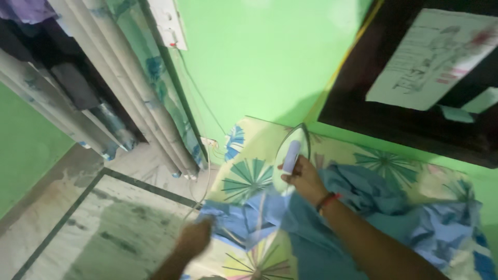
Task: The person irons a light blue shirt on a patterned ironing board. They repeatedly smooth the fabric with their hands and move the iron across the shirt, focusing on the sleeves and body sections.
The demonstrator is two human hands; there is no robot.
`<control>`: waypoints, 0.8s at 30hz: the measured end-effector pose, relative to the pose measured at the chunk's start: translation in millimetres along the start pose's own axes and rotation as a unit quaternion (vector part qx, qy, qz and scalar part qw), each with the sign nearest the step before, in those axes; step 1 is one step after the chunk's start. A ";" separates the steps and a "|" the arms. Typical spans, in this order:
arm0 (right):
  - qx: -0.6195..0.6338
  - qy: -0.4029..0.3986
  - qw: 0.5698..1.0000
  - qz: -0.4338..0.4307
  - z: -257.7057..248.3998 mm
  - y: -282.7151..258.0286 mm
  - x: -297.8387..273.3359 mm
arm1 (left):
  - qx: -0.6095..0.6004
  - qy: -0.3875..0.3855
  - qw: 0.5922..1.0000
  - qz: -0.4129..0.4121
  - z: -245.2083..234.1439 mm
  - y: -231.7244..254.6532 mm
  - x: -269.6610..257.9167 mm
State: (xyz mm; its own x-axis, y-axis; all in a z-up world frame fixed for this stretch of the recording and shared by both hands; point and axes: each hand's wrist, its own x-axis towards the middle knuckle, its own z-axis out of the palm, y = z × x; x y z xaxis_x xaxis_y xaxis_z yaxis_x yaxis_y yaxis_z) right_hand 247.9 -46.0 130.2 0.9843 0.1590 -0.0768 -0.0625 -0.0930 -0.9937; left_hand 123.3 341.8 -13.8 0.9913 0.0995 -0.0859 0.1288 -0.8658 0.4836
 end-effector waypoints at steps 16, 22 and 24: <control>-0.102 0.238 0.964 -0.061 70.3 122.3 81.8 | -0.146 0.049 0.977 0.150 4.8 88.6 -5.7; -0.255 0.267 0.926 -0.077 74.1 111.9 67.1 | -0.185 -0.021 0.931 0.313 51.3 98.2 -24.0; -0.266 0.294 0.917 -0.051 69.1 112.8 51.2 | -0.175 -0.085 0.920 0.339 56.8 107.0 -27.6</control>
State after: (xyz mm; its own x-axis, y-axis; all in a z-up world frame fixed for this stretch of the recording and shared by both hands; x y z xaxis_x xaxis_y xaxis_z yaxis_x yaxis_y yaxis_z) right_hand 279.9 19.6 8.5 0.9095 -0.3487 0.2263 -0.0301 -0.5983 -0.8007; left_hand 108.2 218.6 -9.2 0.8326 -0.5093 0.2178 -0.4872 -0.4863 0.7254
